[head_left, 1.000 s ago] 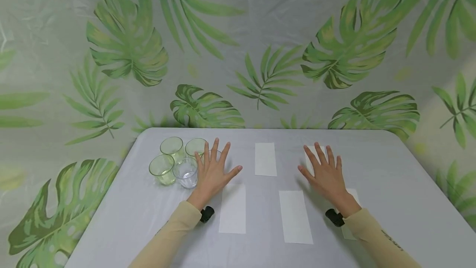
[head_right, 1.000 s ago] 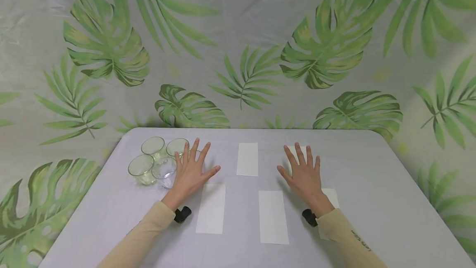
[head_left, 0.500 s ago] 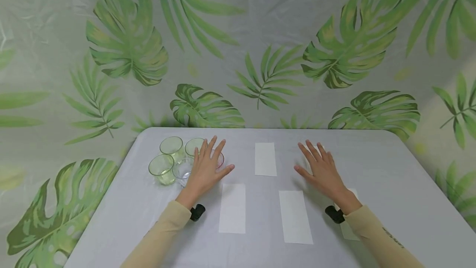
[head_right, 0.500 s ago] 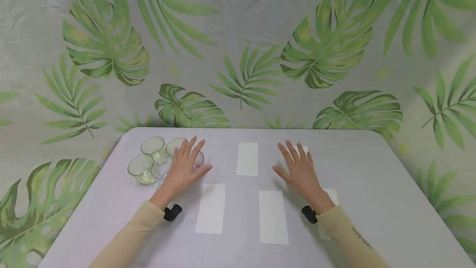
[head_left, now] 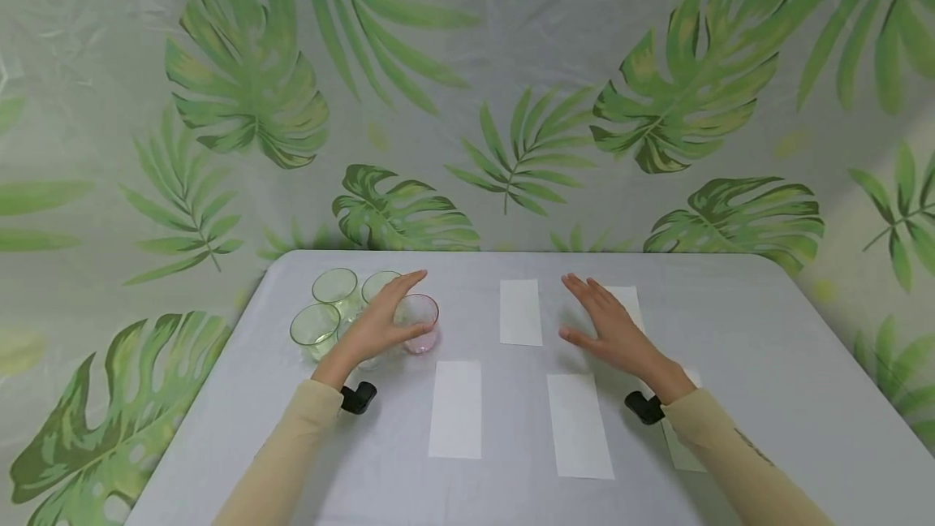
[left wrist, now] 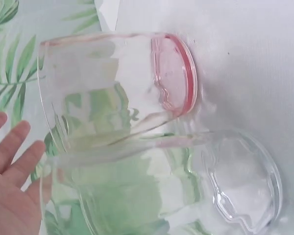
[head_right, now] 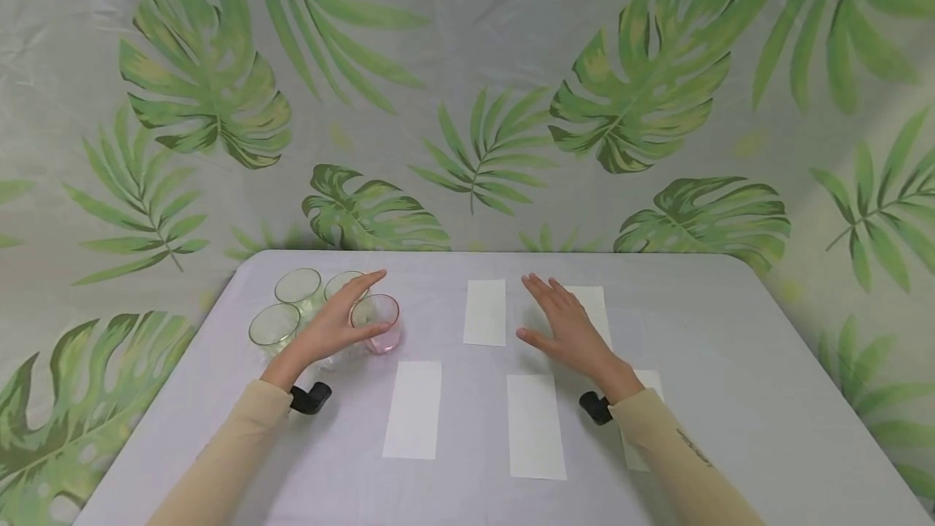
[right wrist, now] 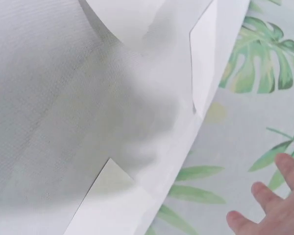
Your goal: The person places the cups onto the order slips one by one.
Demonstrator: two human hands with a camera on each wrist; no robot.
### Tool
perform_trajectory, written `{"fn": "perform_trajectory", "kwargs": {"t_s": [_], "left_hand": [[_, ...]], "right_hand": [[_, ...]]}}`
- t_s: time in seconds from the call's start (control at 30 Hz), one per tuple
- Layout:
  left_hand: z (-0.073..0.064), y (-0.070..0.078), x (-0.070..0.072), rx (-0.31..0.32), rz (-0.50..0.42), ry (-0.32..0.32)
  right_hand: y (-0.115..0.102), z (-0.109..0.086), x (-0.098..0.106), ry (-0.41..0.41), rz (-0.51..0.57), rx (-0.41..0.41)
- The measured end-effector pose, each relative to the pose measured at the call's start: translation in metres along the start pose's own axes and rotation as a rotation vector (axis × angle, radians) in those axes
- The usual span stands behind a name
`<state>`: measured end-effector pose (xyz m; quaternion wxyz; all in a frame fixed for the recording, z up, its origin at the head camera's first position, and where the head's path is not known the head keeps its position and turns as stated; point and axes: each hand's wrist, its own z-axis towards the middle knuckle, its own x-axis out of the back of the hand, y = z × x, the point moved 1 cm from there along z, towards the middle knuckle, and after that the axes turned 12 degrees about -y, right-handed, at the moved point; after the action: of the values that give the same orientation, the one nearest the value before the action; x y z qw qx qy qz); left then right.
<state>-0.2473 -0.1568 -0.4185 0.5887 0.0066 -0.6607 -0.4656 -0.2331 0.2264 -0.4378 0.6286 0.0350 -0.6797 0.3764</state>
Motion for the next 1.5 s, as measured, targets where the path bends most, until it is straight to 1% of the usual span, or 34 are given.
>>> {"fn": "perform_trajectory", "kwargs": {"t_s": [0.1,0.3,0.43,0.53,0.7,0.87,1.1,1.27,1.5], "left_hand": [[-0.002,-0.003,0.003,0.007,-0.013,-0.009],[-0.003,-0.010,0.006,0.055,-0.042,-0.051],[-0.004,-0.012,0.008,0.074,-0.050,-0.075],[-0.004,-0.014,0.008,0.075,-0.030,-0.091],[-0.003,-0.015,0.008,0.082,-0.002,-0.123],[-0.001,-0.013,0.009,0.062,0.004,-0.162],[0.001,-0.013,0.010,0.020,0.048,-0.194],[0.002,-0.013,0.010,0.016,0.037,-0.214],[0.002,-0.014,0.011,0.011,0.037,-0.223]], "right_hand": [[0.000,0.004,-0.002,-0.010,0.019,0.027],[0.000,0.011,-0.004,-0.032,0.055,0.070],[0.003,0.017,-0.007,-0.064,0.069,0.068],[0.005,0.022,-0.010,-0.092,0.069,0.058],[0.008,0.031,-0.013,-0.124,0.102,0.055],[0.014,0.039,-0.017,-0.173,0.102,0.049],[0.023,0.048,-0.023,-0.228,0.092,0.047],[0.029,0.053,-0.027,-0.252,0.095,0.022],[0.031,0.059,-0.032,-0.272,0.066,0.001]]}}
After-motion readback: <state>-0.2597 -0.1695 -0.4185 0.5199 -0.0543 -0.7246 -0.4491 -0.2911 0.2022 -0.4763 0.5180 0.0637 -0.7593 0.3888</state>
